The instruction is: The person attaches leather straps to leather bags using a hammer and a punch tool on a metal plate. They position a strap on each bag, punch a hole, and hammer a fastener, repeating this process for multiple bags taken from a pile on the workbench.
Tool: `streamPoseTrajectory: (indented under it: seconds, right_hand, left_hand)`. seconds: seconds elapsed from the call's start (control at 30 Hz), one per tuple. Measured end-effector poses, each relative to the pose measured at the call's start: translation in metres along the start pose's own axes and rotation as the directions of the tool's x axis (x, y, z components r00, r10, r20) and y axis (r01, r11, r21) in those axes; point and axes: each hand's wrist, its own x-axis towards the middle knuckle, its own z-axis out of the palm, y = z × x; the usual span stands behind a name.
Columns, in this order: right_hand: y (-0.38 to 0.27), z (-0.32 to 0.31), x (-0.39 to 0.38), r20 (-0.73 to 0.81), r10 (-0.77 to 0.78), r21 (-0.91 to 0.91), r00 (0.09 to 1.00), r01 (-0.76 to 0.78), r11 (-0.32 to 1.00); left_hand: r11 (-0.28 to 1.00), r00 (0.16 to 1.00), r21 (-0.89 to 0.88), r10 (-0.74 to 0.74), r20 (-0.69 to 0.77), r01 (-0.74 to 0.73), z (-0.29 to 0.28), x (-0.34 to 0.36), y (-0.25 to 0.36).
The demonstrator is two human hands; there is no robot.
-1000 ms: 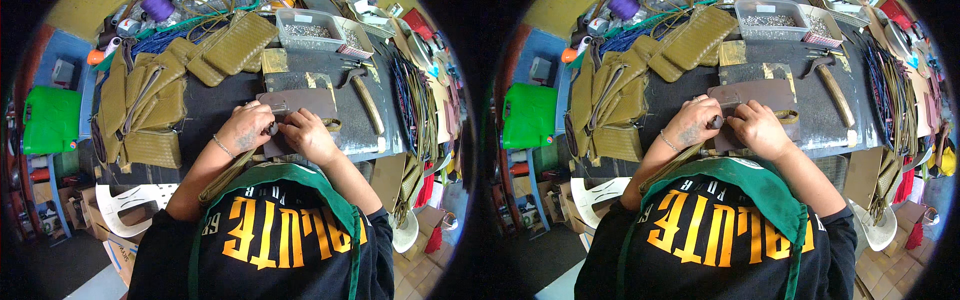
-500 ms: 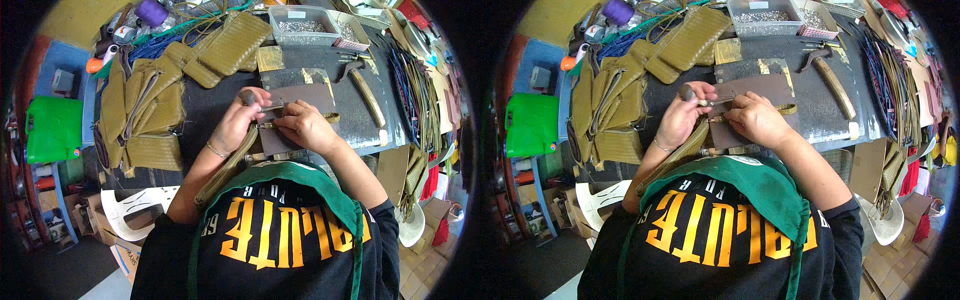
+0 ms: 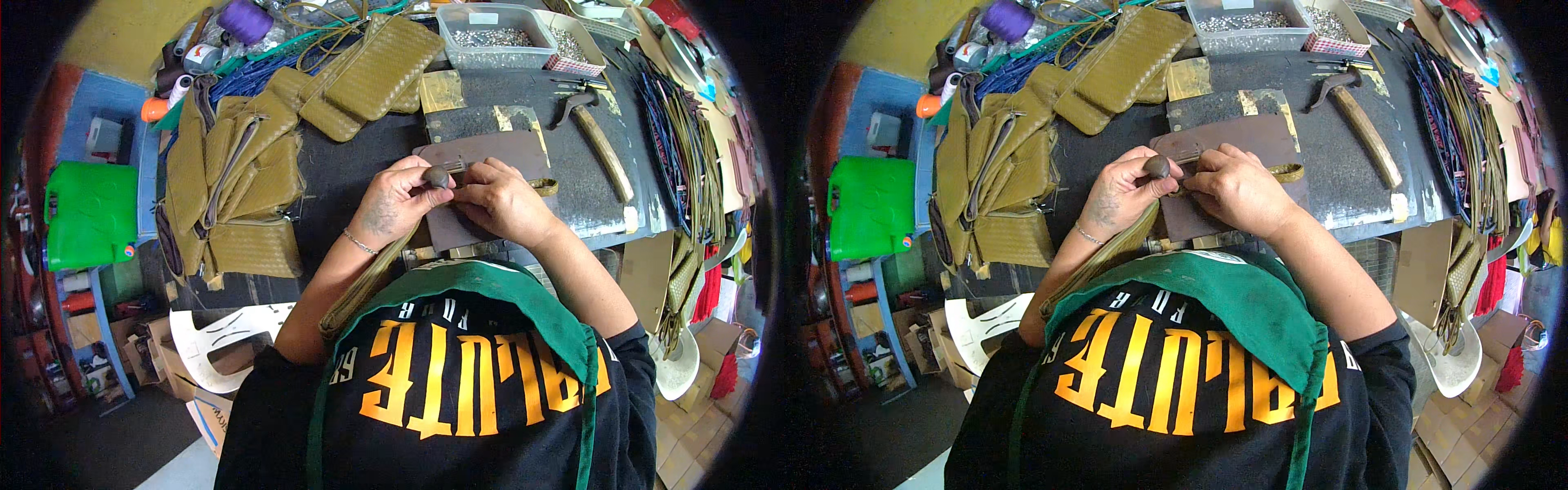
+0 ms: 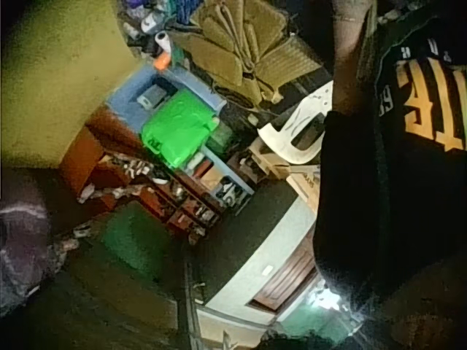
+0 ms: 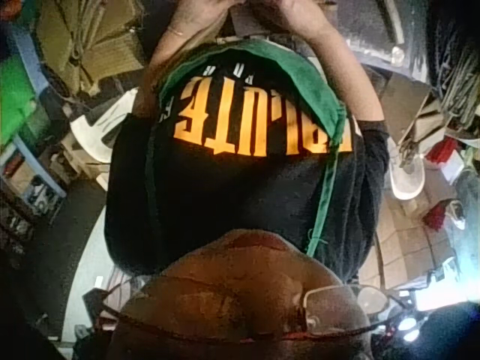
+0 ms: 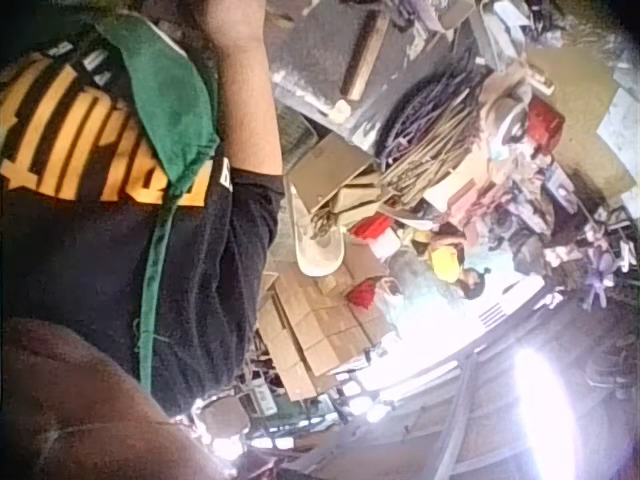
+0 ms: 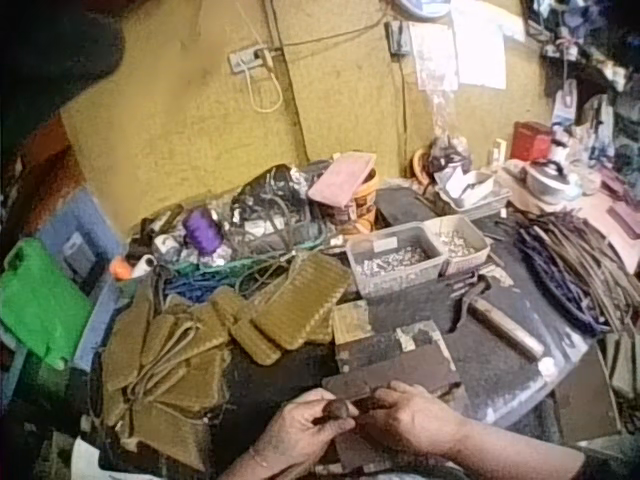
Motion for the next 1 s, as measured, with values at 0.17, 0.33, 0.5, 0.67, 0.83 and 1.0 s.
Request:
streamPoseTrajectory:
  seconds: [0.17, 0.33, 0.5, 0.67, 0.83, 1.0]
  right_hand:
    - [0.000, -0.002, -0.001, 0.008, 0.006, -0.024, 1.000, -0.006, 1.000]
    - [-0.007, -0.003, -0.002, 0.019, 0.004, -0.066, 1.000, -0.003, 0.998]
    - [-0.009, -0.005, -0.006, 0.037, 0.025, -0.133, 0.999, -0.020, 0.991]
    - [-0.013, -0.011, -0.006, 0.065, 0.041, -0.155, 0.997, -0.030, 0.987]
    - [-0.014, -0.023, 0.000, 0.052, 0.140, -0.269, 0.989, -0.121, 0.955]
    - [0.062, -0.084, -0.011, -0.411, 0.279, -0.170, 0.868, -0.374, 0.912]
  left_hand:
    - [0.989, 0.998, 0.132, 0.056, 0.027, -0.059, 0.003, 0.000, 0.006]
    - [0.975, 0.991, 0.179, 0.128, 0.033, -0.132, 0.003, -0.005, 0.005]
    - [0.985, 0.997, 0.160, 0.065, -0.029, -0.060, 0.004, -0.007, 0.006]
    - [0.970, 0.994, 0.223, 0.106, -0.028, -0.097, 0.004, -0.007, 0.001]
    - [0.965, 0.993, 0.241, 0.116, -0.028, -0.106, 0.007, 0.000, 0.001]
    - [0.975, 0.995, 0.213, 0.081, -0.056, -0.067, 0.002, -0.010, 0.006]
